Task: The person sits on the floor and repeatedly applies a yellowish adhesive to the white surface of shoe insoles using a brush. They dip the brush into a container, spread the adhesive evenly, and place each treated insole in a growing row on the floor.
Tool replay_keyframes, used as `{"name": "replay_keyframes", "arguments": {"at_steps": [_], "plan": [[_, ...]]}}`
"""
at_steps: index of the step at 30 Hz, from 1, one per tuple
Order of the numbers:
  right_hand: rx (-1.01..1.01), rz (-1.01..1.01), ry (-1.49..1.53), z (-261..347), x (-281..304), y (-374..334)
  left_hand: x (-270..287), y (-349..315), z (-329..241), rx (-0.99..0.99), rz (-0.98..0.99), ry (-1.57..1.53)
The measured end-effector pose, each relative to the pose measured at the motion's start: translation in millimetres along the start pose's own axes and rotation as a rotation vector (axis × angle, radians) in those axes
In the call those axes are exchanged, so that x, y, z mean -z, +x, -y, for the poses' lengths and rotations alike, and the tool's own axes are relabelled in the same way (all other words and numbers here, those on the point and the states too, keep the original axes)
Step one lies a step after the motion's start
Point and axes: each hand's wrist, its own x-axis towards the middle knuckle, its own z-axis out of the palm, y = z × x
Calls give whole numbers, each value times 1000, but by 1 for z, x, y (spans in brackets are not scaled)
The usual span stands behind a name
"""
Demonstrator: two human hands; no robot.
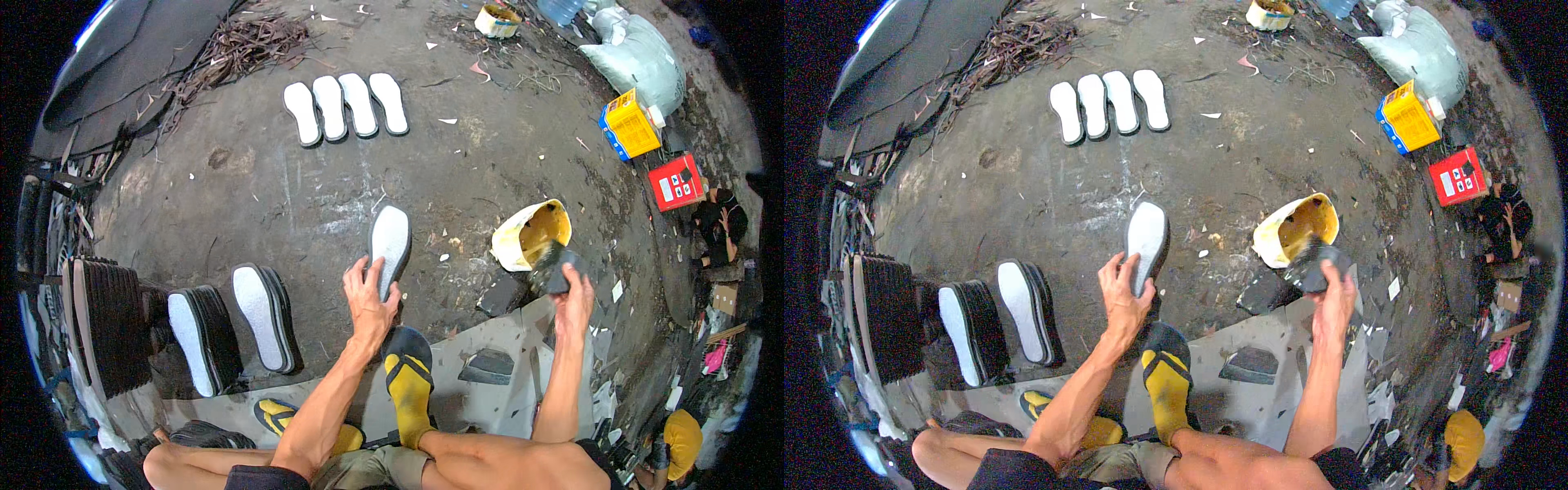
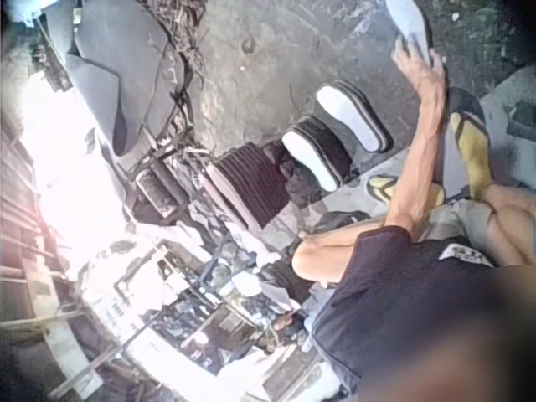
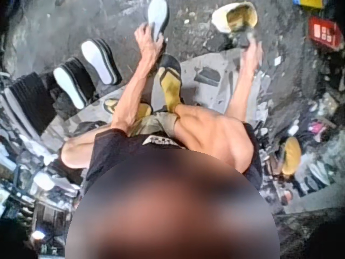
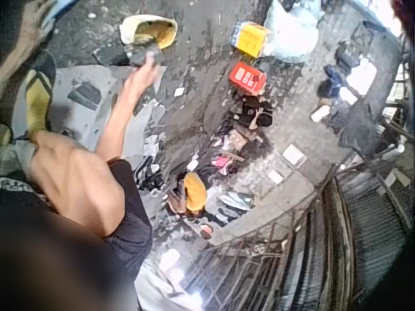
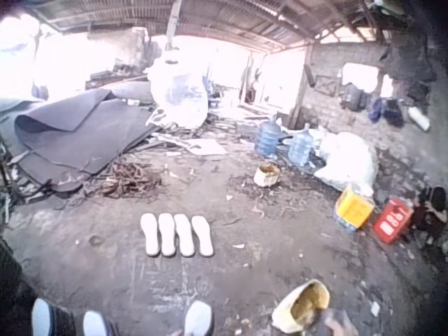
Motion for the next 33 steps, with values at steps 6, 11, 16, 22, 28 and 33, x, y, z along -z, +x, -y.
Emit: {"name": "replay_keyframes", "arguments": {"at_steps": [6,11,16,22,28,33], "plan": [[63,454,-428,36,-62,-80,26,-33,6,12,195,138],[293,602,-270,25,-175,-95,28,-45,10,42,202,87],[368,638,-902,-52,-250,-87,23,-39,13,25,221,81],[794,556,-920,-72,-277,-43,30,-36,9,31,243,68],[1208,1348,-809,-57,-315,6,32,-31,7,46,256,54],[1080,953,-758,-58,-246,-26,33,-36,11,10,229,14]]}}
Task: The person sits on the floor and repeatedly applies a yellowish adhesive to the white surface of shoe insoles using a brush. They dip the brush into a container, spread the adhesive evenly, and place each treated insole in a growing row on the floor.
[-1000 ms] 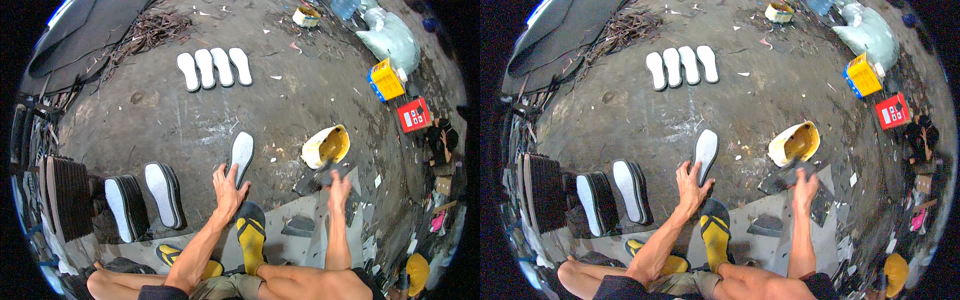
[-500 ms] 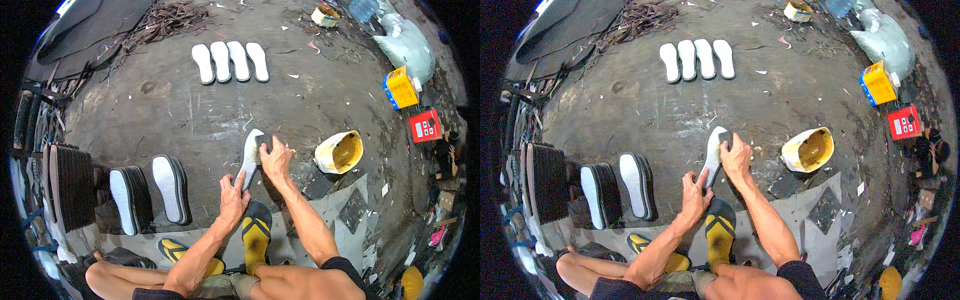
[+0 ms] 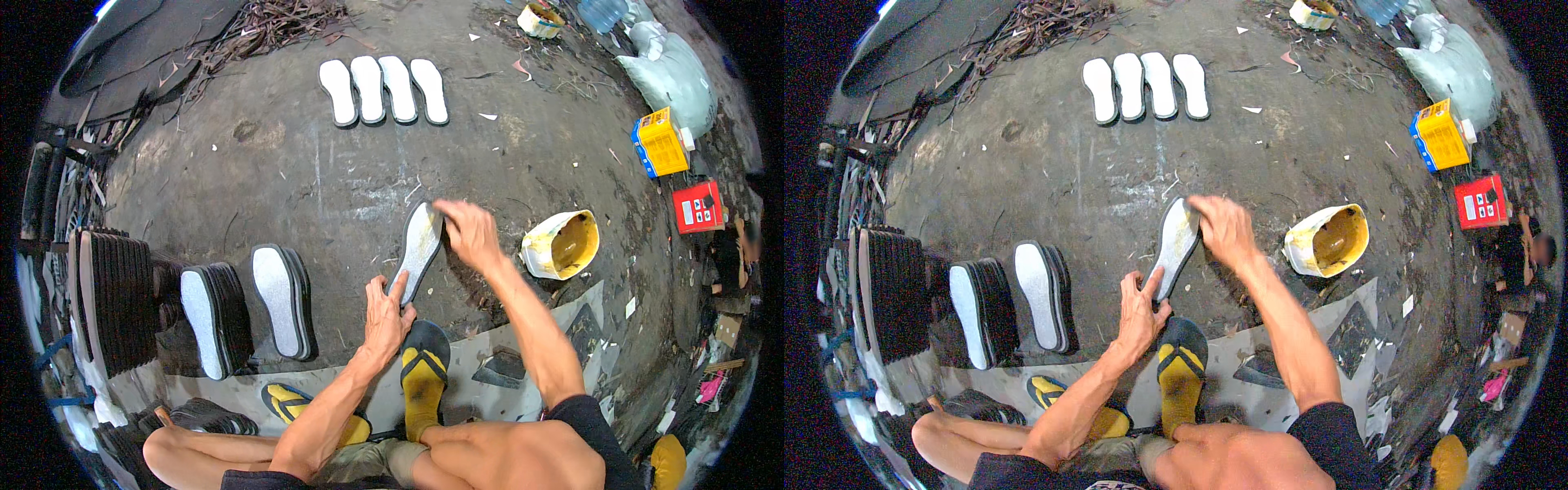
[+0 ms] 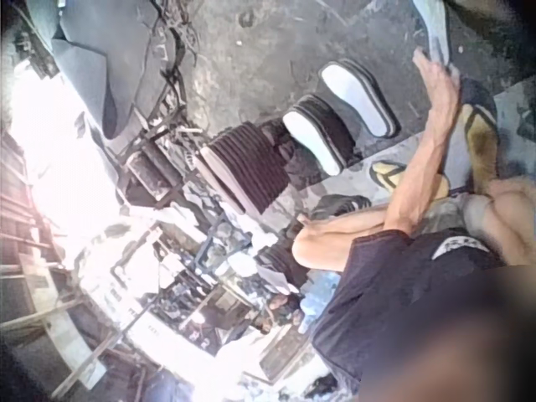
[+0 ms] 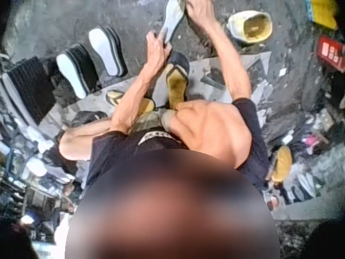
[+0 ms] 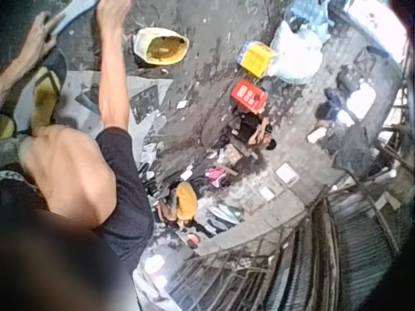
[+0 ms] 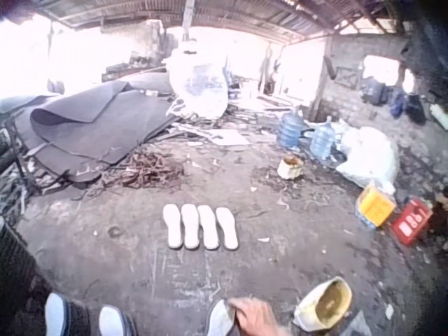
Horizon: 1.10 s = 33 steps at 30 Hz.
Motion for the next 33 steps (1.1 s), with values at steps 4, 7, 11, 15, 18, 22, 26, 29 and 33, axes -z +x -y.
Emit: {"name": "replay_keyframes", "arguments": {"at_steps": [4,7,11,15,18,22,26,29,33], "plan": [[-163,307,4,23,8,-41,-6,17,-1,-9,9,24],[-185,-168,10,-10,15,-5,-15,37,-8,-18,35,-21],[-261,54,-22,-71,11,35,-31,61,-12,-37,54,-20],[-77,-64,-25,-34,-14,-36,-19,54,6,-57,69,-54],[-107,73,38,37,-18,-106,-7,55,19,-159,77,-34],[-240,-31,142,56,19,-76,-8,58,14,-138,90,-16],[-482,-81,-29,-5,27,32,-21,52,-2,-107,-1,37],[-118,150,-173,-20,7,68,-28,50,-4,-49,-20,63],[405,554,0,-15,-2,73,-32,51,1,-63,-54,32]]}}
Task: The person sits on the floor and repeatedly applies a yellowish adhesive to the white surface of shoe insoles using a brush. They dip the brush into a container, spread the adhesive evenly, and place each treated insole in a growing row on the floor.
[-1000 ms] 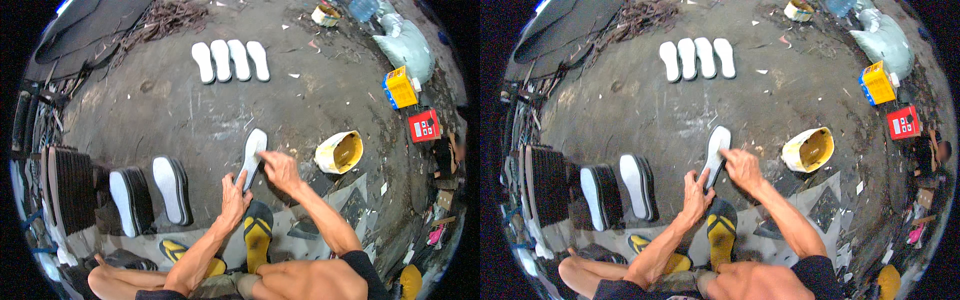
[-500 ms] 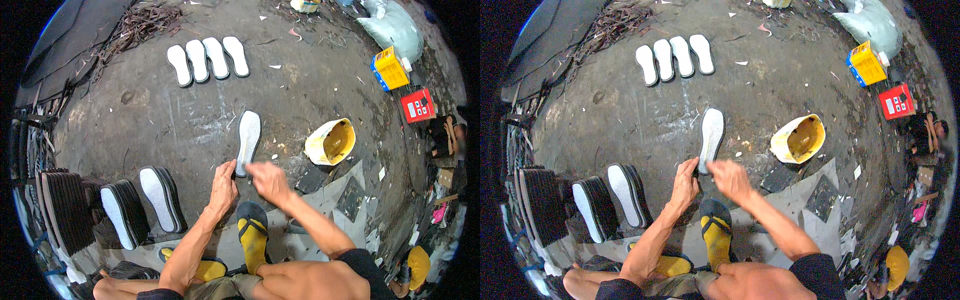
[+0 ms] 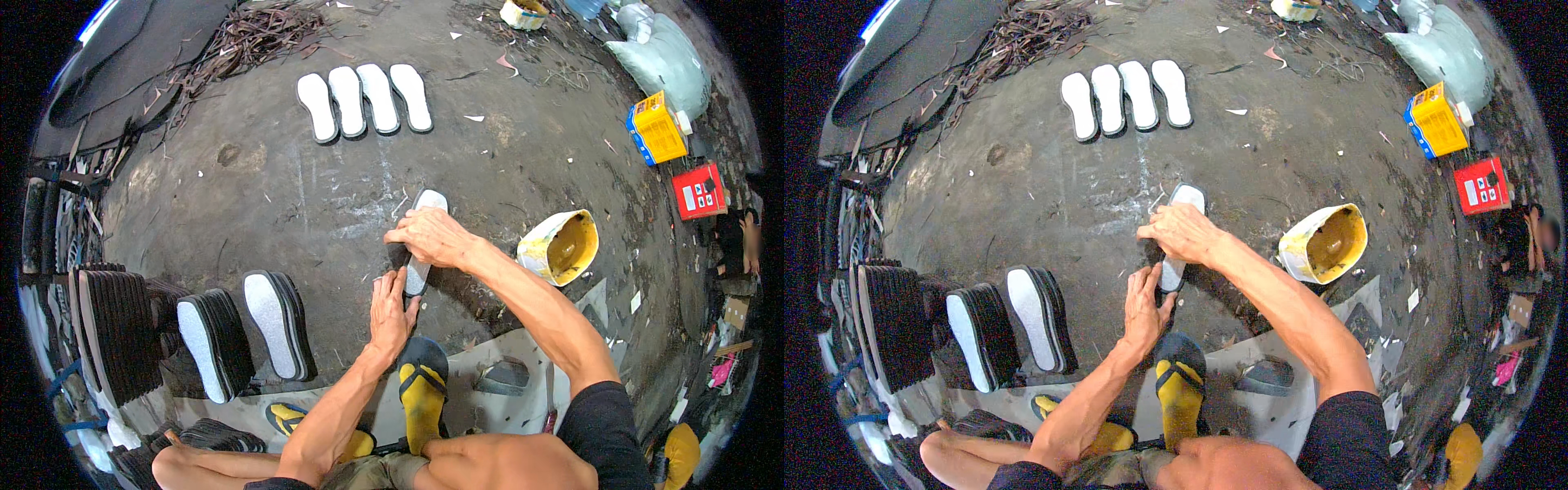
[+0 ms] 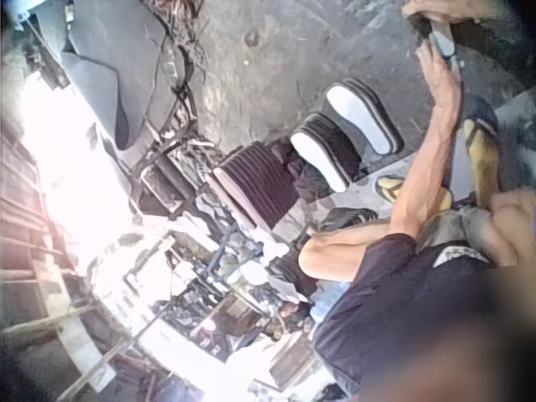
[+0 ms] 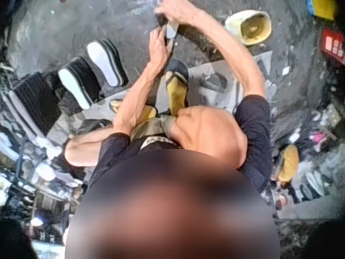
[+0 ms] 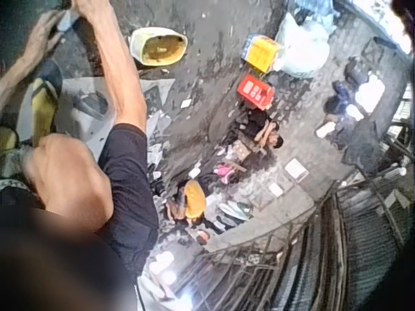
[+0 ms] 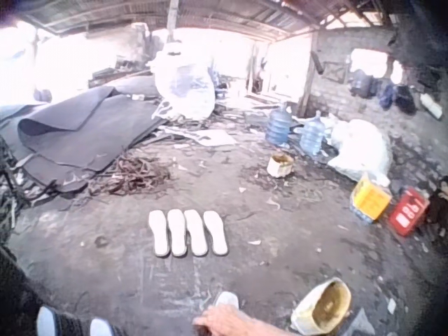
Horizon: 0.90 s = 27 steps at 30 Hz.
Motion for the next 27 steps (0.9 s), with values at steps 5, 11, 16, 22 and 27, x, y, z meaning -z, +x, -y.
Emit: {"name": "replay_keyframes", "arguments": {"at_steps": [5,11,16,22,27], "plan": [[-631,-428,-56,-12,10,-20,-2,-2,-3,34,5,-20],[-330,-434,-64,76,-83,-57,13,-7,1,106,-170,-200],[-519,-506,345,151,-79,-78,32,-10,12,353,-381,-376],[-1167,-1050,326,108,46,-162,-1,2,-16,65,-57,-112],[-1057,-574,-410,115,41,-245,6,16,-6,45,-75,-95]]}}
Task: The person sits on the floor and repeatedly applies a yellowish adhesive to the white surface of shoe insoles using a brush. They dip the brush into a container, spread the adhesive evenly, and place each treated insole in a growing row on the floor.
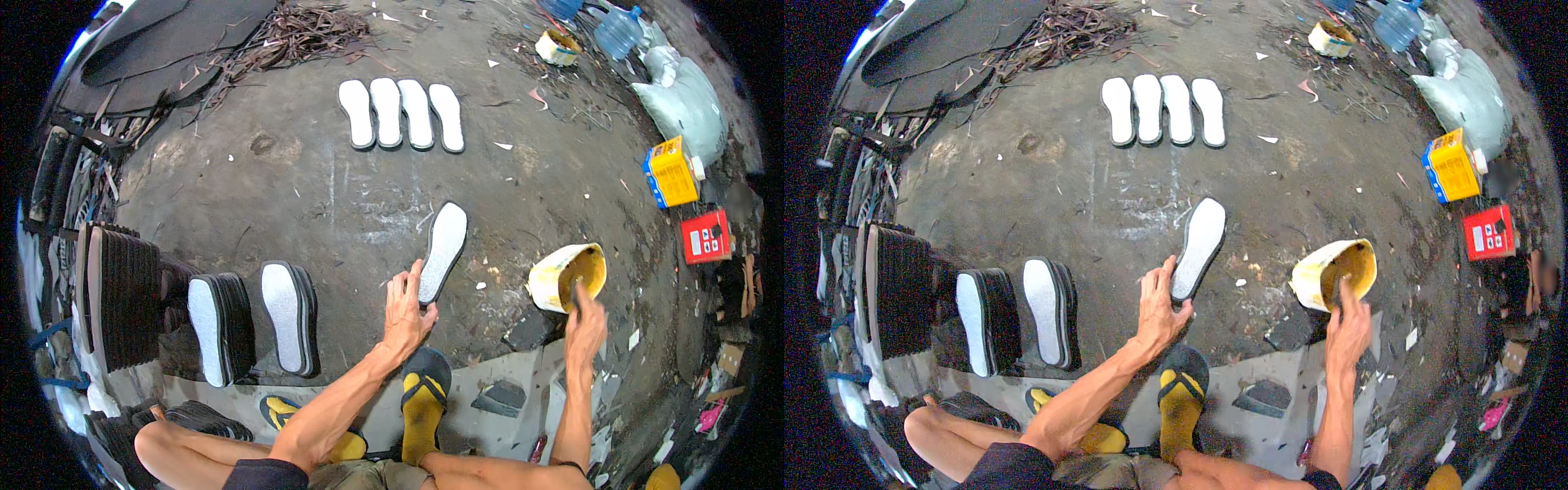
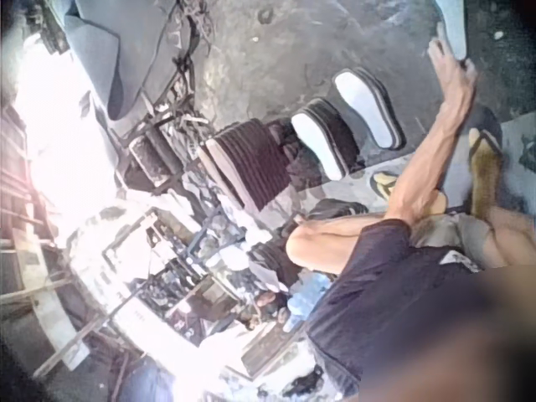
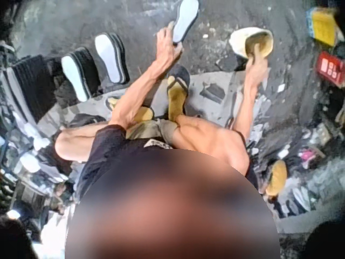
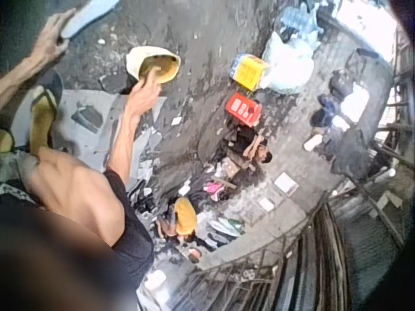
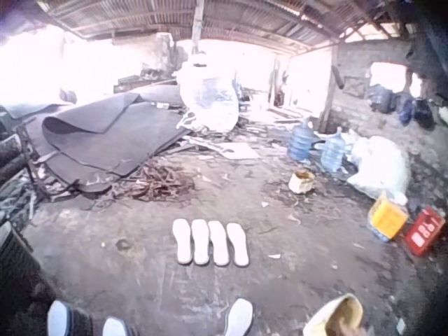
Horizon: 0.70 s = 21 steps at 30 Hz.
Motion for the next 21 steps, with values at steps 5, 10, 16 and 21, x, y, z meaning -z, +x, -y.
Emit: {"name": "replay_keyframes", "arguments": {"at_steps": [5,10,16,21], "plan": [[-156,186,76,6,37,-39,66,112,49,-57,-540,88],[-155,107,160,31,58,-13,123,288,108,130,-636,56],[-166,-22,192,2,51,17,111,277,121,192,-554,271],[-392,-171,50,-72,-6,71,136,88,80,-45,-708,477]]}}
